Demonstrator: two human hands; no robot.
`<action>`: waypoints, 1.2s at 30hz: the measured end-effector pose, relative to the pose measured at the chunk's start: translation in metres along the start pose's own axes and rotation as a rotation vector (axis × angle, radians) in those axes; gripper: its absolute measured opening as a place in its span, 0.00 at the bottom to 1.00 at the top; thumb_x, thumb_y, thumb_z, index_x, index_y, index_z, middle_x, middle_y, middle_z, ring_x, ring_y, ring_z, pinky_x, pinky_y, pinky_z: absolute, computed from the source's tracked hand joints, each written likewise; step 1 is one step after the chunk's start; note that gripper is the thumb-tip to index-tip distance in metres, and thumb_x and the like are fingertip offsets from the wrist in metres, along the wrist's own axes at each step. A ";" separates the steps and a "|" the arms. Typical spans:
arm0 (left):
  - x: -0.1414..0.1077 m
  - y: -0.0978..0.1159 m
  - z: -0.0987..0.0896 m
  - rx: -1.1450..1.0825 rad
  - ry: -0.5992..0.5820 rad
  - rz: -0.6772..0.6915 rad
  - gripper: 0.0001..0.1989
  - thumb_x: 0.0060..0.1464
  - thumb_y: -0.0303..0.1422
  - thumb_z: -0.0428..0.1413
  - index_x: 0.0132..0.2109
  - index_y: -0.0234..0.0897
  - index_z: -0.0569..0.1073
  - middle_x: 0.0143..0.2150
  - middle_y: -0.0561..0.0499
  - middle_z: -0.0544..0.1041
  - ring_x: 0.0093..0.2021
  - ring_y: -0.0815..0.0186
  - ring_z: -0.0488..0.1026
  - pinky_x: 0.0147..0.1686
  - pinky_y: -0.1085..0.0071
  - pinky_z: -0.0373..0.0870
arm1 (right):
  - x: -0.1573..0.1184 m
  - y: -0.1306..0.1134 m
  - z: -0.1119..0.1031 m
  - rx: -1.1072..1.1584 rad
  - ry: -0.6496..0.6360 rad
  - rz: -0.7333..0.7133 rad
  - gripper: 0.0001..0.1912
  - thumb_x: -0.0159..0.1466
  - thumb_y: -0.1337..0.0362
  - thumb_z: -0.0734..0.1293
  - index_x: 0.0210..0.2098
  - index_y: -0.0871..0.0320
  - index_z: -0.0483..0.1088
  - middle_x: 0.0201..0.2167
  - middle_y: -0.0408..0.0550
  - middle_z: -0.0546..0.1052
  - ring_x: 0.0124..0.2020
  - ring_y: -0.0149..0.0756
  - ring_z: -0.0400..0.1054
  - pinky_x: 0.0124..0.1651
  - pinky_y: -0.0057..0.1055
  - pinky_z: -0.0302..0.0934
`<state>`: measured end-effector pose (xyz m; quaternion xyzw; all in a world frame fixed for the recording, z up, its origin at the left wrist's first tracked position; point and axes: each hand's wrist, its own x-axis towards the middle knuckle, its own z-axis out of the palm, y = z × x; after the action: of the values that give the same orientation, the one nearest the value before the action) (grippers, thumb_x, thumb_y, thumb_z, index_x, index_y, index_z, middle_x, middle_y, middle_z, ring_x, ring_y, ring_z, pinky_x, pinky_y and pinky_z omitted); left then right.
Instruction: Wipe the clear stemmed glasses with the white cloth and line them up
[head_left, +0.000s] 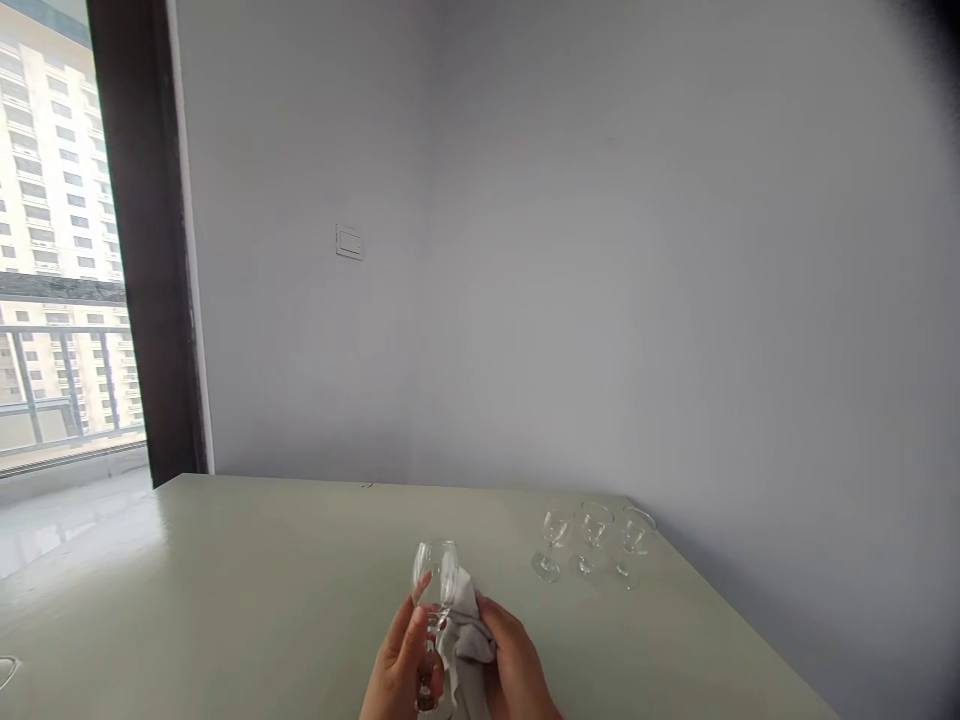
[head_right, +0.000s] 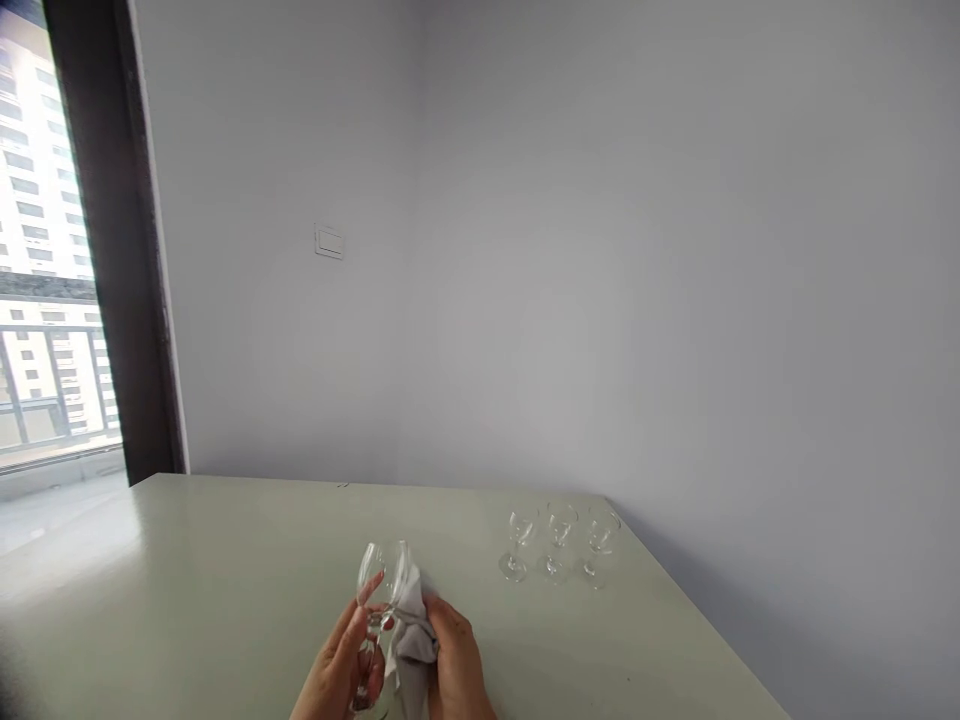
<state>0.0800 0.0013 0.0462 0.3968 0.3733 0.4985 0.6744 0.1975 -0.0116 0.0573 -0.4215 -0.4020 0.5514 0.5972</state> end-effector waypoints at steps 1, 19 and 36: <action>0.001 -0.004 0.000 0.022 0.030 0.020 0.42 0.44 0.60 0.50 0.61 0.41 0.56 0.28 0.58 0.64 0.17 0.77 0.57 0.16 0.78 0.51 | 0.000 0.001 0.003 0.026 -0.040 0.040 0.24 0.56 0.43 0.63 0.27 0.61 0.71 0.20 0.44 0.69 0.24 0.32 0.62 0.29 0.28 0.59; 0.022 0.029 -0.034 0.194 0.295 0.044 0.26 0.39 0.55 0.59 0.36 0.37 0.77 0.36 0.51 0.76 0.35 0.64 0.66 0.37 0.71 0.59 | 0.006 -0.014 -0.016 -0.315 -0.155 0.047 0.08 0.51 0.61 0.66 0.22 0.60 0.72 0.26 0.46 0.68 0.30 0.34 0.61 0.35 0.30 0.56; 0.000 0.033 -0.010 -0.197 0.002 -0.144 0.18 0.44 0.47 0.61 0.29 0.36 0.69 0.23 0.57 0.66 0.25 0.70 0.63 0.27 0.74 0.61 | -0.021 -0.004 0.021 -1.012 -0.138 -0.185 0.10 0.53 0.64 0.65 0.36 0.50 0.69 0.32 0.42 0.72 0.29 0.33 0.64 0.29 0.25 0.56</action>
<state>0.0586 0.0090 0.0722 0.3001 0.3508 0.4835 0.7437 0.1773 -0.0309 0.0673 -0.5828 -0.6923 0.2596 0.3370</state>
